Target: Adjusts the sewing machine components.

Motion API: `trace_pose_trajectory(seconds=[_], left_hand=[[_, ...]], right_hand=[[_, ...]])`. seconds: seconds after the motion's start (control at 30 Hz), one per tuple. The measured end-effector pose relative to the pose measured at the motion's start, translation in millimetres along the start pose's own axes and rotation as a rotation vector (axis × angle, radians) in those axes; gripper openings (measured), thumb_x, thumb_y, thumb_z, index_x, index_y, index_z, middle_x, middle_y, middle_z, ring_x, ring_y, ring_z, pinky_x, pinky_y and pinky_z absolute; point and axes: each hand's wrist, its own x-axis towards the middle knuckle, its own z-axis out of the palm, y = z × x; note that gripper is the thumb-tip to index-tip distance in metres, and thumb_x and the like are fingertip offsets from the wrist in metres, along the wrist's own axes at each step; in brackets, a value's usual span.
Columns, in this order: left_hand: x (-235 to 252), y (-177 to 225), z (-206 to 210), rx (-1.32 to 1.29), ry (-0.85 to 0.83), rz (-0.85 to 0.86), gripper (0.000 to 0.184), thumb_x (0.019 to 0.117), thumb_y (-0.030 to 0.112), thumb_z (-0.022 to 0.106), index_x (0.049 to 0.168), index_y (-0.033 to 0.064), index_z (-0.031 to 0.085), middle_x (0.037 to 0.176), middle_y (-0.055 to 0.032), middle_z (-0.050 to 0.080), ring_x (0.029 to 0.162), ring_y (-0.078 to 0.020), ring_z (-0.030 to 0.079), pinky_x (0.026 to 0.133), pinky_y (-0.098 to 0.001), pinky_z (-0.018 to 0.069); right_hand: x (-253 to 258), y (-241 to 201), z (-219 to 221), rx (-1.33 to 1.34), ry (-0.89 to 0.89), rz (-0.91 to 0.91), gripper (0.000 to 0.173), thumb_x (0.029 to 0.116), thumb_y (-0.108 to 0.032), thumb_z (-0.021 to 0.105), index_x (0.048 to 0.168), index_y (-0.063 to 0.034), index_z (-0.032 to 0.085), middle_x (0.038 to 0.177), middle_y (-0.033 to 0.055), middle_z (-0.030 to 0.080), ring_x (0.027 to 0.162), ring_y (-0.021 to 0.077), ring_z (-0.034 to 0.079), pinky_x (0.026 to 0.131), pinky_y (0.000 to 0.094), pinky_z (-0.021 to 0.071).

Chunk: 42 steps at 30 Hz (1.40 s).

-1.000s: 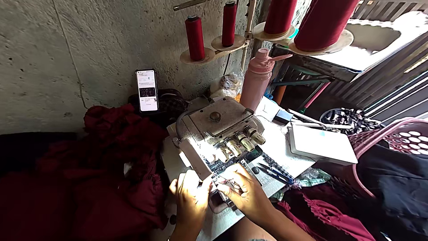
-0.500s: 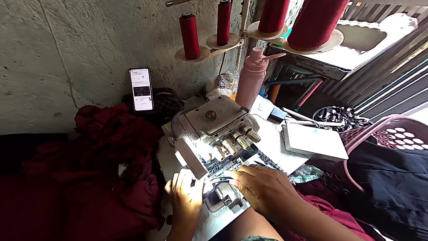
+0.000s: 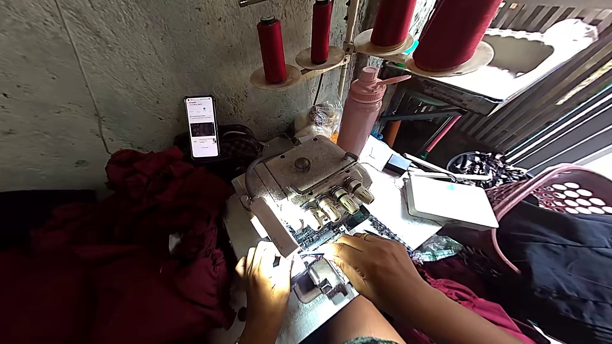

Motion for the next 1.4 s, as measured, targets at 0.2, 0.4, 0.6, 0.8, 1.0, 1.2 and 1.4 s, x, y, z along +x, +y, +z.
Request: trace_pose_trajectory(seconds=[0.2, 0.4, 0.6, 0.8, 1.0, 1.2, 1.4], left_hand=[[-2, 1, -3, -0.018, -0.024, -0.047, 0.030, 0.0945, 0.016, 0.043, 0.090, 0.0039, 0.070, 0.084, -0.0062, 0.066, 0.089, -0.0149, 0.062, 0.093, -0.0446, 0.0352], [-8, -5, -4, -0.150, 0.047, -0.090, 0.031, 0.0961, 0.014, 0.039, 0.107, -0.0026, 0.063, 0.095, -0.0062, 0.067, 0.100, -0.0105, 0.061, 0.100, -0.0387, 0.0387], [-7, -6, -3, -0.198, 0.051, -0.105, 0.030, 0.0950, 0.013, 0.042, 0.108, -0.0015, 0.063, 0.094, -0.0026, 0.067, 0.098, -0.0085, 0.061, 0.100, -0.0383, 0.0396], [-8, -5, -2, -0.207, 0.070, -0.098, 0.028, 0.0961, 0.013, 0.041, 0.108, 0.0004, 0.063, 0.093, -0.0007, 0.066, 0.098, -0.0061, 0.060, 0.101, -0.0373, 0.0382], [-7, -5, -2, -0.212, 0.069, -0.088, 0.027, 0.0958, 0.012, 0.042, 0.108, 0.0006, 0.063, 0.094, -0.0006, 0.067, 0.099, -0.0054, 0.060, 0.101, -0.0376, 0.0384], [-7, -6, -3, -0.193, 0.068, -0.084, 0.027, 0.0961, 0.013, 0.042, 0.106, 0.0006, 0.063, 0.094, -0.0008, 0.067, 0.098, -0.0060, 0.060, 0.099, -0.0365, 0.0389], [-7, -6, -3, -0.196, 0.068, -0.078, 0.027, 0.0965, 0.013, 0.042, 0.107, 0.0022, 0.063, 0.093, 0.0003, 0.067, 0.097, -0.0051, 0.060, 0.099, -0.0370, 0.0383]], right_hand=[[-8, -1, 4, 0.115, -0.088, 0.169, 0.024, 0.0956, -0.024, 0.052, 0.086, -0.0119, 0.070, 0.068, 0.0012, 0.065, 0.054, 0.0153, 0.062, 0.042, 0.0315, 0.0448], [-8, 8, 17, 1.084, -0.624, 0.806, 0.013, 0.1078, -0.020, 0.048, 0.113, -0.0118, 0.057, 0.068, -0.0062, 0.058, 0.049, 0.0014, 0.055, 0.047, 0.0185, 0.0492], [-9, 8, 35, 1.326, -0.600, 0.943, 0.010, 0.1088, -0.016, 0.047, 0.113, -0.0106, 0.055, 0.064, -0.0051, 0.055, 0.045, 0.0033, 0.053, 0.044, 0.0186, 0.0480], [-10, 5, 34, 1.331, -0.577, 0.922, 0.008, 0.1080, -0.016, 0.049, 0.110, -0.0114, 0.055, 0.063, -0.0066, 0.055, 0.045, 0.0020, 0.052, 0.043, 0.0172, 0.0469], [-11, 5, 36, 1.327, -0.561, 0.911, 0.009, 0.1083, -0.015, 0.047, 0.111, -0.0107, 0.054, 0.063, -0.0068, 0.055, 0.044, 0.0013, 0.052, 0.044, 0.0167, 0.0467], [-11, 6, 40, 1.322, -0.558, 0.896, 0.010, 0.1079, -0.015, 0.047, 0.111, -0.0103, 0.055, 0.063, -0.0064, 0.055, 0.045, 0.0013, 0.052, 0.044, 0.0167, 0.0464], [-11, 5, 34, 1.301, -0.575, 0.896, 0.009, 0.1081, -0.017, 0.048, 0.111, -0.0113, 0.055, 0.064, -0.0070, 0.055, 0.046, 0.0011, 0.052, 0.044, 0.0165, 0.0461]])
